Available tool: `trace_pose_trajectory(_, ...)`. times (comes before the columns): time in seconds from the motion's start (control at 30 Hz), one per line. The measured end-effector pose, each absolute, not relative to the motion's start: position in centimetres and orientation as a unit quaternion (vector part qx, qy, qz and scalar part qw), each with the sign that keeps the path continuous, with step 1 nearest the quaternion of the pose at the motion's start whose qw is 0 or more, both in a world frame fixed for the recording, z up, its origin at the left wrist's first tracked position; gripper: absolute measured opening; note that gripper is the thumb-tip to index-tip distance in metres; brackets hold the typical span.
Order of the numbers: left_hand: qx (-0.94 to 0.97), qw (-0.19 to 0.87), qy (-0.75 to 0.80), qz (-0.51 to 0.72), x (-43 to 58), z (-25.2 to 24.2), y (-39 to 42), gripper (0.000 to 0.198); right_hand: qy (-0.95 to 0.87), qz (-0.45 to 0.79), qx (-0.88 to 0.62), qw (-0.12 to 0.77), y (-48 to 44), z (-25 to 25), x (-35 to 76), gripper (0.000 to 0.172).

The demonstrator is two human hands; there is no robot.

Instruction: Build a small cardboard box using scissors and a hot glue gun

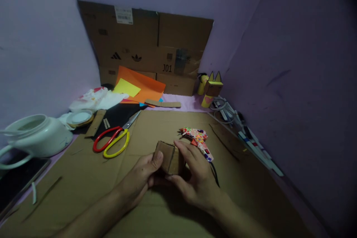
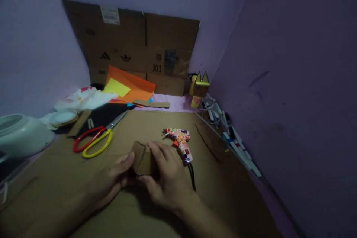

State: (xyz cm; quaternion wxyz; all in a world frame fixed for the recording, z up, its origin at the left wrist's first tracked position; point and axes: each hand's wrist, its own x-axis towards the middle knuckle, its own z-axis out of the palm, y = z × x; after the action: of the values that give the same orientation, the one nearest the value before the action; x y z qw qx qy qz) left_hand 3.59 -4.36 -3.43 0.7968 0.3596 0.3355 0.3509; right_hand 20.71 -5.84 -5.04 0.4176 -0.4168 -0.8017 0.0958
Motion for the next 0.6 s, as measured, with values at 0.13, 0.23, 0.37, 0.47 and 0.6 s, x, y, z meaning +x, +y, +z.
trace_pose_trajectory(0.13, 0.393, 0.778, 0.335, 0.358, 3.53, -3.53, -4.30, 0.045, -0.801, 0.118, -0.384, 0.444, -5.97, -5.11, 20.93, 0.066)
trace_pose_trajectory(0.23, 0.437, 0.755, 0.306, 0.380, 3.37, -3.64, -4.17, 0.051, -0.799, 0.143, -0.352, 0.466, -6.05, -5.29, 20.95, 0.063)
trace_pose_trajectory(0.37, 0.476, 0.731, 0.281, 0.400, 3.05, -3.56, -4.16, 0.063, -0.784, 0.157, -0.356, 0.484, -6.19, -5.73, 20.80, 0.059)
trace_pose_trajectory(0.47, 0.481, 0.726, 0.289, 0.397, 2.82, -3.35, -4.26, 0.068, -0.778, 0.177, -0.376, 0.472, -6.36, -5.80, 20.79, 0.057)
trace_pose_trajectory(0.6, 0.493, 0.721, 0.289, 0.391, 2.78, -3.26, -4.28, 0.070, -0.793, 0.218, -0.379, 0.425, -6.59, -5.29, 20.96, 0.060)
